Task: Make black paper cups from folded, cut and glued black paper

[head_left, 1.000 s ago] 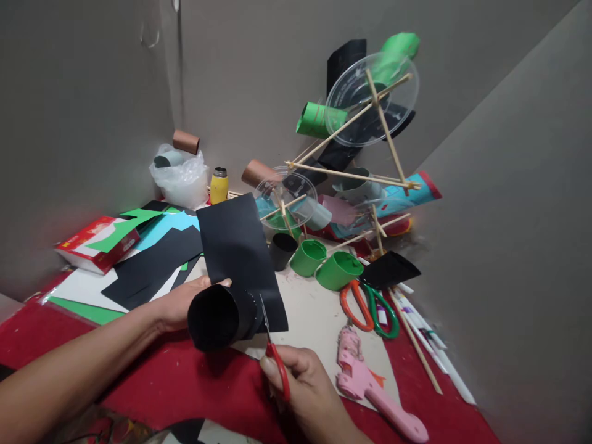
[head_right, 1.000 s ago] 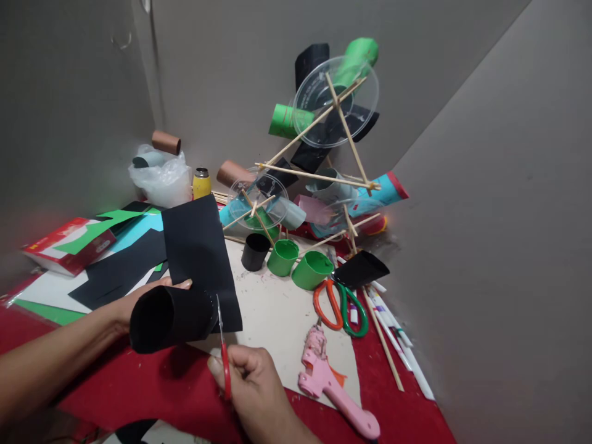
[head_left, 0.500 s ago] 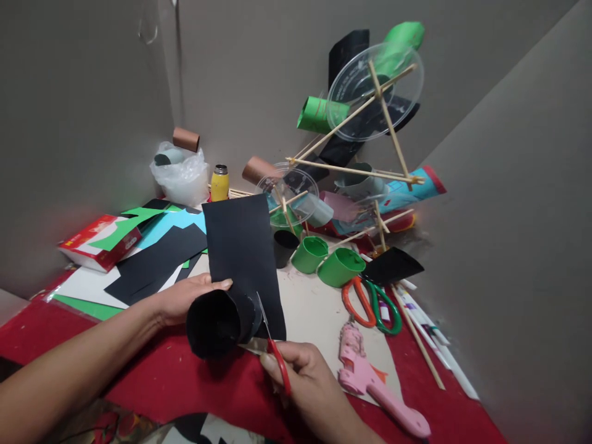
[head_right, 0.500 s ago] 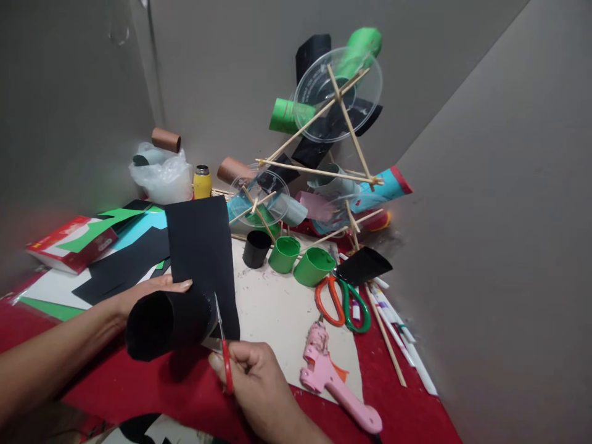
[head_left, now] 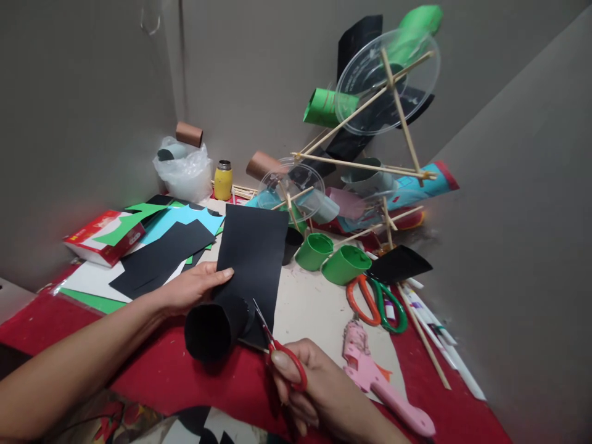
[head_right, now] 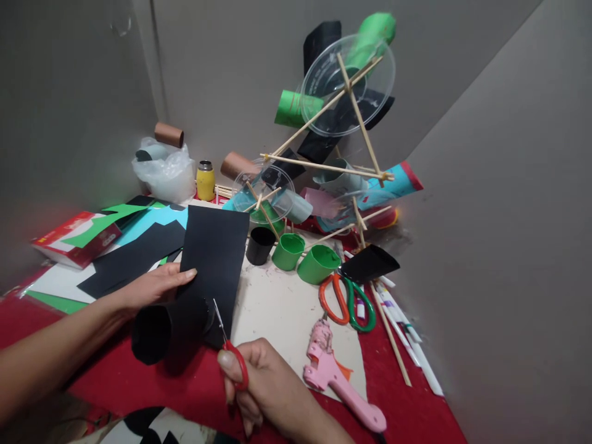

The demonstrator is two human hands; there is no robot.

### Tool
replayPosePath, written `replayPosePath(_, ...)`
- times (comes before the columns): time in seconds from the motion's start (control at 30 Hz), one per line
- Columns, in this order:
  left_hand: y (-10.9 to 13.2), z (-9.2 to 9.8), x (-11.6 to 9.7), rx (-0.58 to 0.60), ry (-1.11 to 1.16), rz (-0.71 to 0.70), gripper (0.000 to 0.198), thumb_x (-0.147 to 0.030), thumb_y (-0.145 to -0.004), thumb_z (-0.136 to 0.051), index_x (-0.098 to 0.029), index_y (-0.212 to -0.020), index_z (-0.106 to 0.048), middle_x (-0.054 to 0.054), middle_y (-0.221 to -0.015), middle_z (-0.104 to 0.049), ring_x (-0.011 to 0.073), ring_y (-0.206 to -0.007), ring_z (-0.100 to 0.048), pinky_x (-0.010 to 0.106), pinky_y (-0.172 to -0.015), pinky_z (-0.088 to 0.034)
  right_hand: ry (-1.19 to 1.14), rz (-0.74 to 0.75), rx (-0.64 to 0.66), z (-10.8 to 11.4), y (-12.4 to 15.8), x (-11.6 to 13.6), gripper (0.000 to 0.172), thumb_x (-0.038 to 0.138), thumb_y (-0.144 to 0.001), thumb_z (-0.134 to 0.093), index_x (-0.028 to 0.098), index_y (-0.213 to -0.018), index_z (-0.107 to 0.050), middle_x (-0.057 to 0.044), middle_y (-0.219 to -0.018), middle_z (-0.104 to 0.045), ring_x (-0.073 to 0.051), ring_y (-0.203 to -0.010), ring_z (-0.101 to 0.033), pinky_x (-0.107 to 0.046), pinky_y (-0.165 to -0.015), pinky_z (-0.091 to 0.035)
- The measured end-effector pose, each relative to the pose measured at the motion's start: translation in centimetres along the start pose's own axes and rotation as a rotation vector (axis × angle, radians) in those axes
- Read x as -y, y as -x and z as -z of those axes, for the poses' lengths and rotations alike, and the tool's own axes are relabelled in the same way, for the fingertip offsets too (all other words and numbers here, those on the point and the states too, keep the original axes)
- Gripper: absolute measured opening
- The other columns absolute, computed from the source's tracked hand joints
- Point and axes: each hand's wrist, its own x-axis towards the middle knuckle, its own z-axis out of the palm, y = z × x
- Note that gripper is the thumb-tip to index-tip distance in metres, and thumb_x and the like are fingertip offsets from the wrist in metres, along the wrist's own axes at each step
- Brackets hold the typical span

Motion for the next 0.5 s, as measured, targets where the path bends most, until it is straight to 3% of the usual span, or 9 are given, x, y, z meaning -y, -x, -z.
replayPosePath(0.17,-0.24,0.68,0.69,-0.001,-0.028,0.019,0.023,-0.038,-0.084,-0.067,-0.016,-0.087,-0.072,0.003,-0.08,-0.073,0.0126,-0.067,-0.064,0.021,-0.063,-0.048,0.16,-0.015,-0.071,-0.1,0.09,0.51,0.059,0.07,-0.077,-0.059,0.015,-0.057,-0.055,0.007,-0.037,-0.042,-0.004,-0.031,-0.037,-0.015,-0.033,-0.023)
replayPosePath(0.3,-0.19,0.65,0.69,0.051,-0.044,0.05,0.025,-0.039,-0.083,-0.069,-0.015,-0.086,-0.073,0.004,-0.08,-0.072,0.0122,-0.064,-0.063,0.021,-0.061,-0.048,0.268,-0.054,-0.086,-0.21,0.21,0.93,0.059,0.071,-0.074,-0.061,0.015,-0.059,-0.054,0.003,-0.049,-0.051,-0.004,-0.037,-0.04,-0.015,-0.035,-0.025)
replayPosePath(0.5,-0.23,0.55,0.53,0.035,-0.004,0.051,0.027,-0.039,-0.078,-0.074,-0.014,-0.087,-0.072,0.005,-0.078,-0.071,0.0125,-0.065,-0.063,0.021,-0.062,-0.048,0.27,-0.022,-0.062,-0.08,0.2,0.64,0.058,0.069,-0.078,-0.058,0.015,-0.056,-0.052,0.003,-0.045,-0.048,-0.005,-0.037,-0.039,-0.016,-0.036,-0.024)
